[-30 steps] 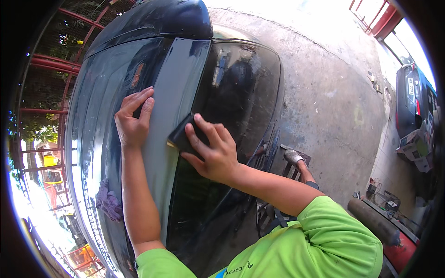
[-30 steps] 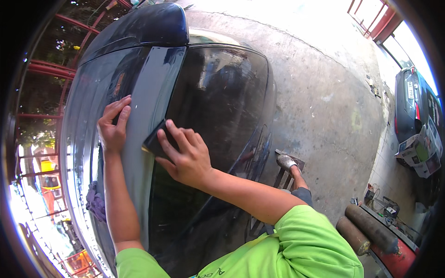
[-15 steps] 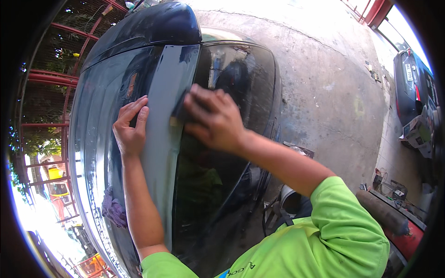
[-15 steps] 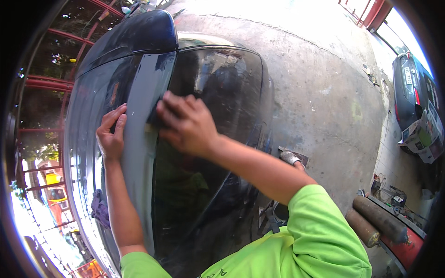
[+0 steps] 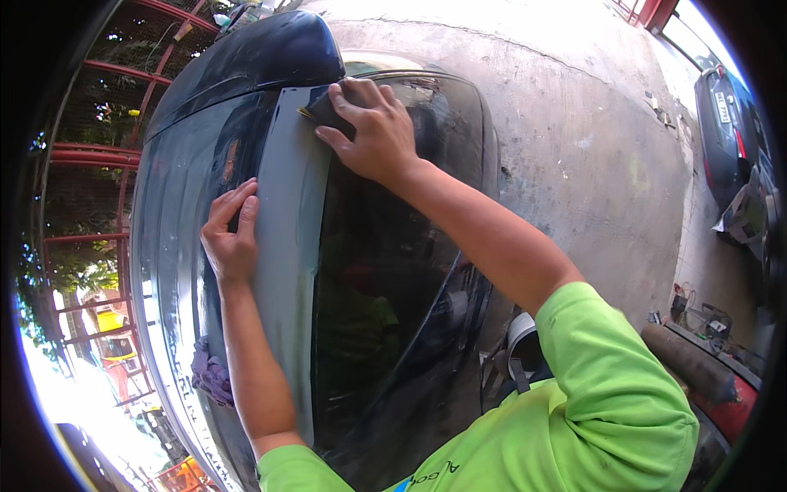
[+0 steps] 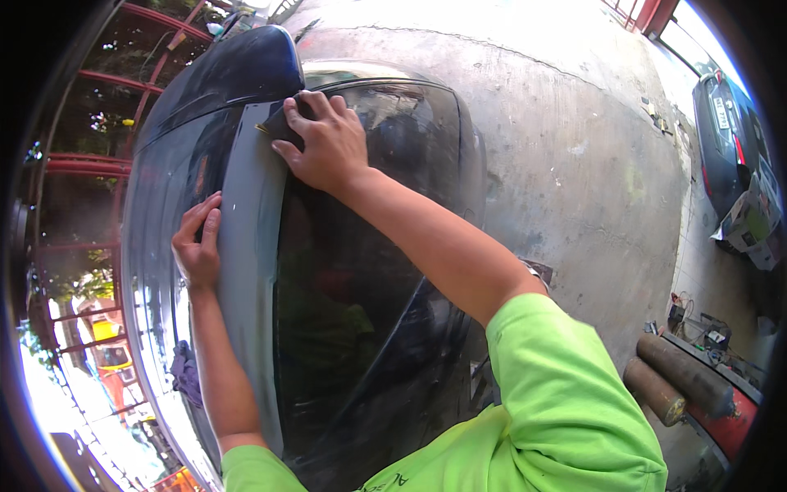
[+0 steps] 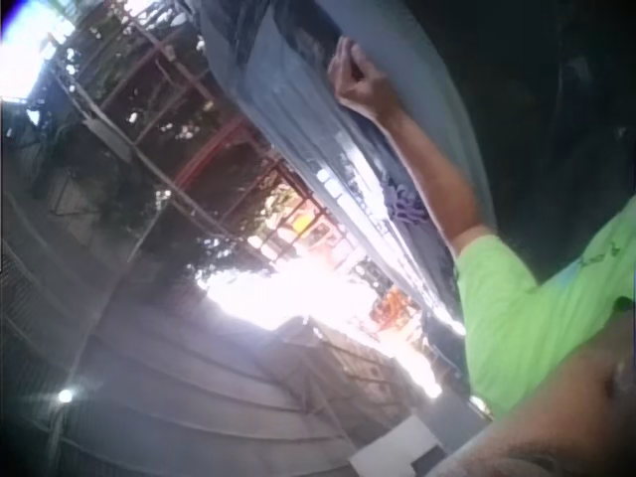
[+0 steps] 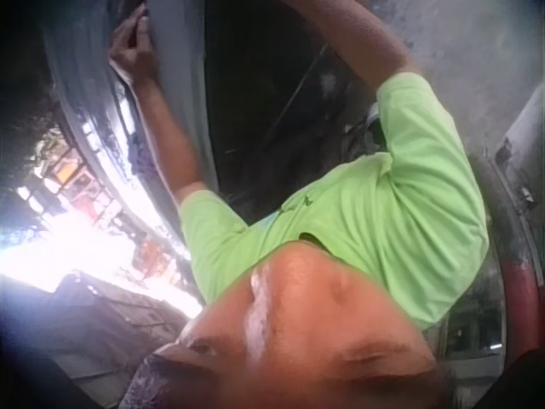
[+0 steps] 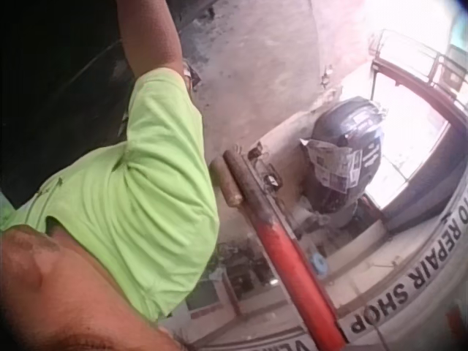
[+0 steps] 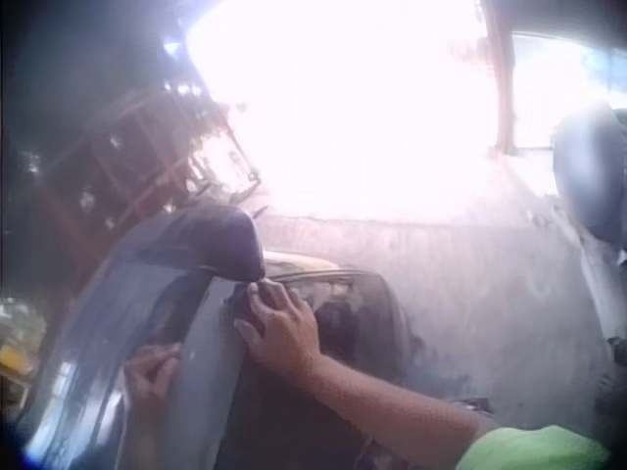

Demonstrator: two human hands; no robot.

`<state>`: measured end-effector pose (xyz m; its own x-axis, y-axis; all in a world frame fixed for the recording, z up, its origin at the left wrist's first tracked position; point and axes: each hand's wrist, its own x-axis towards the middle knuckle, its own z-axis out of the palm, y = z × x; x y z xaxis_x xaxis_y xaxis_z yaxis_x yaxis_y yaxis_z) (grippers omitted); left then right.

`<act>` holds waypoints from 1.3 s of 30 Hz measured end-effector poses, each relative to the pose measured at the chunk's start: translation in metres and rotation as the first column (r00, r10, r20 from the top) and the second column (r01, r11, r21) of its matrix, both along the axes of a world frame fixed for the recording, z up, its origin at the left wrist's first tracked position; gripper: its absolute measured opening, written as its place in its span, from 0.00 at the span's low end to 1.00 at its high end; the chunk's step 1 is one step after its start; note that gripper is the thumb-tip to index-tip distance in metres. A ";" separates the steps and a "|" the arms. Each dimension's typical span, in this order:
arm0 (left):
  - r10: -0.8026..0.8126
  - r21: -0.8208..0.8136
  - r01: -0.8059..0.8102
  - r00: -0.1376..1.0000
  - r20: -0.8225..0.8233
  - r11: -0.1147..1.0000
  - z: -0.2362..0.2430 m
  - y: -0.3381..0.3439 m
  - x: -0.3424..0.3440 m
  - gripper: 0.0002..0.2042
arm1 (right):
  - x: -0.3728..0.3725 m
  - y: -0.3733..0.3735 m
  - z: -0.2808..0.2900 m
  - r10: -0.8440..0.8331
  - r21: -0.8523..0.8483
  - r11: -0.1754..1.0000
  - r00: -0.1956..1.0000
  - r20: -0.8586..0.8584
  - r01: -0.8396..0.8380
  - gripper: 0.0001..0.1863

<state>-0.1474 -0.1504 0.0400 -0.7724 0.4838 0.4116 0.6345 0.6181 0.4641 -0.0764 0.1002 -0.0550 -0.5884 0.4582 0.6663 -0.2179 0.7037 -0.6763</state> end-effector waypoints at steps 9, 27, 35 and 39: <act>0.063 -0.154 -0.104 0.966 -0.252 0.983 0.008 0.016 0.020 0.14 | 0.178 -0.082 0.012 0.620 -0.175 0.784 0.765 0.175 -0.595 0.34; -0.421 -0.453 0.342 0.903 -0.085 0.824 -0.137 0.163 0.178 0.37 | 0.244 0.159 -0.053 0.348 -0.944 0.330 0.926 0.148 0.026 0.33; -0.049 -0.688 -0.158 0.961 -0.271 0.709 -0.002 -0.004 0.158 0.39 | 0.257 0.071 -0.044 0.388 -0.746 0.653 0.904 0.180 -0.131 0.36; -0.157 -0.770 -0.146 0.939 -0.305 0.621 -0.006 -0.028 0.158 0.46 | 0.284 0.019 -0.048 0.512 -0.663 0.712 0.818 0.263 -0.232 0.37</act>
